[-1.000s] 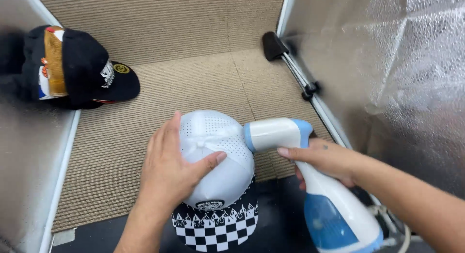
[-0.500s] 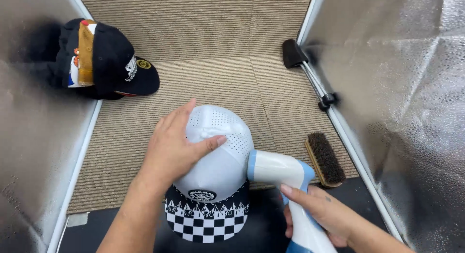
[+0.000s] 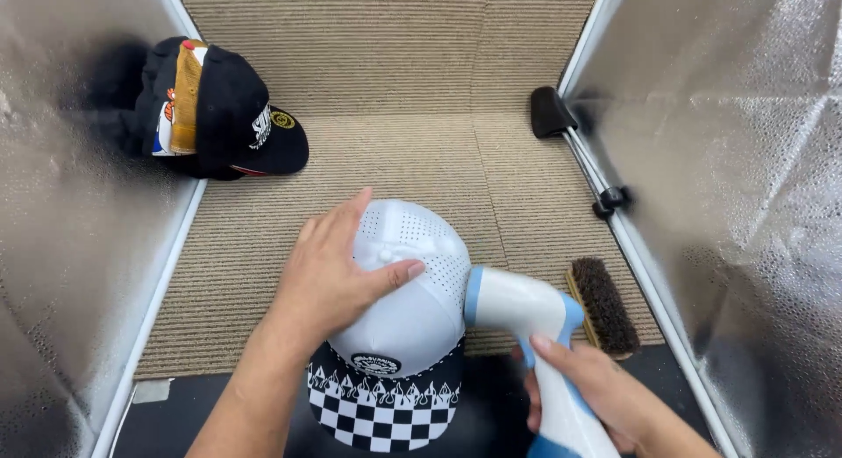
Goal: Brushing and steaming a baseball cap to clean and restore its shape.
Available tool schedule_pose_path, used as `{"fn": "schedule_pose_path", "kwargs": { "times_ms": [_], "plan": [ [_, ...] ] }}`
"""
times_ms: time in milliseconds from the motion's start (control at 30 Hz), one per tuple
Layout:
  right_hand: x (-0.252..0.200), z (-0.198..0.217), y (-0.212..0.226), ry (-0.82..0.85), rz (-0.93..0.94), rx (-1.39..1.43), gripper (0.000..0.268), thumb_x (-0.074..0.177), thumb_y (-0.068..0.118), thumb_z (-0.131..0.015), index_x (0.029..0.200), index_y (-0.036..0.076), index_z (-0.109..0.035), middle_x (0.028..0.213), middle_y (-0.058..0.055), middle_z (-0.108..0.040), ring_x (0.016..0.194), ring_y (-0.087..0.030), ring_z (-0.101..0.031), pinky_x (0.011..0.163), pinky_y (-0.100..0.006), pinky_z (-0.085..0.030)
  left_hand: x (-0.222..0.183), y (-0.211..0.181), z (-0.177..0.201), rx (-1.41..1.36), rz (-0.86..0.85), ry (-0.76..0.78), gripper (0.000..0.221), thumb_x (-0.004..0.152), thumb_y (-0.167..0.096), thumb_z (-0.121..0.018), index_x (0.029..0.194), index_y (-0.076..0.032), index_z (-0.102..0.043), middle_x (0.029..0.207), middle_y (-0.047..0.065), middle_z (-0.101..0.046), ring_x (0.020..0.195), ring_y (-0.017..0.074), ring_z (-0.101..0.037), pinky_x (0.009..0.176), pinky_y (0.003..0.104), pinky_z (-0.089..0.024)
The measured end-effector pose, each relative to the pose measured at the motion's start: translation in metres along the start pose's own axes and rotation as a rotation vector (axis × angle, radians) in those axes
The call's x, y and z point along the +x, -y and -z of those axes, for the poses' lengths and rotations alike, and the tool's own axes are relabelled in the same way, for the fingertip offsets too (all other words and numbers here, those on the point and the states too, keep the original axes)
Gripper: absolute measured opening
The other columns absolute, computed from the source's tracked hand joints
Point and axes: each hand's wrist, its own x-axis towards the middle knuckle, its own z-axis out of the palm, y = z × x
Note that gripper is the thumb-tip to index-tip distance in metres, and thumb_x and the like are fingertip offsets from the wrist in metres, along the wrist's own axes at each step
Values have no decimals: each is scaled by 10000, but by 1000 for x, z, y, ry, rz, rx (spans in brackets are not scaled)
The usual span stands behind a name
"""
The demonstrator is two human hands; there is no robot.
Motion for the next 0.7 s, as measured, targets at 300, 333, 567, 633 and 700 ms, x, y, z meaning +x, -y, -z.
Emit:
{"fn": "schedule_pose_path", "kwargs": {
  "times_ms": [300,333,567,633,700],
  "plan": [
    [10,1,30,-47,57,-175,555,875,439,-651,771,-106,-660,683,-256,-680,634,-408,-731,615,-495,-601,-3,-10,9,12,59,69,1125,716,-766,-636,1635,-252,-241,1625,51,-385,1480,322,-286,1152,574,-273],
    [12,-3,39,-44,57,-179,555,875,439,-651,771,-106,-660,683,-256,-680,634,-408,-731,615,-495,-601,-4,-10,10,11,62,66,1125,716,-766,-636,1635,-252,-241,1625,51,-385,1480,322,-286,1152,574,-273],
    [3,-5,22,-13,29,-60,464,899,400,-639,1057,-36,-651,700,-246,-640,582,-404,-670,548,-479,-552,-2,-8,8,-6,75,49,1141,705,-756,-675,1626,-228,-256,1645,26,-365,1486,310,-282,1163,549,-262],
    [-10,-7,11,-13,-17,-52,470,884,376,-644,1057,-60,-651,707,-279,-644,580,-433,-672,556,-494,-554,-2,-10,8,-15,75,40,1130,707,-740,-697,1618,-225,-272,1653,17,-357,1493,310,-278,1169,541,-252],
    [-31,-19,11,-59,-65,-247,588,866,425,-619,778,-151,-695,658,-352,-737,577,-368,-679,563,-398,-499,-3,-12,10,1,93,82,1121,729,-732,-688,1636,-258,-233,1618,21,-395,1477,300,-281,1156,555,-278]
  ]
}}
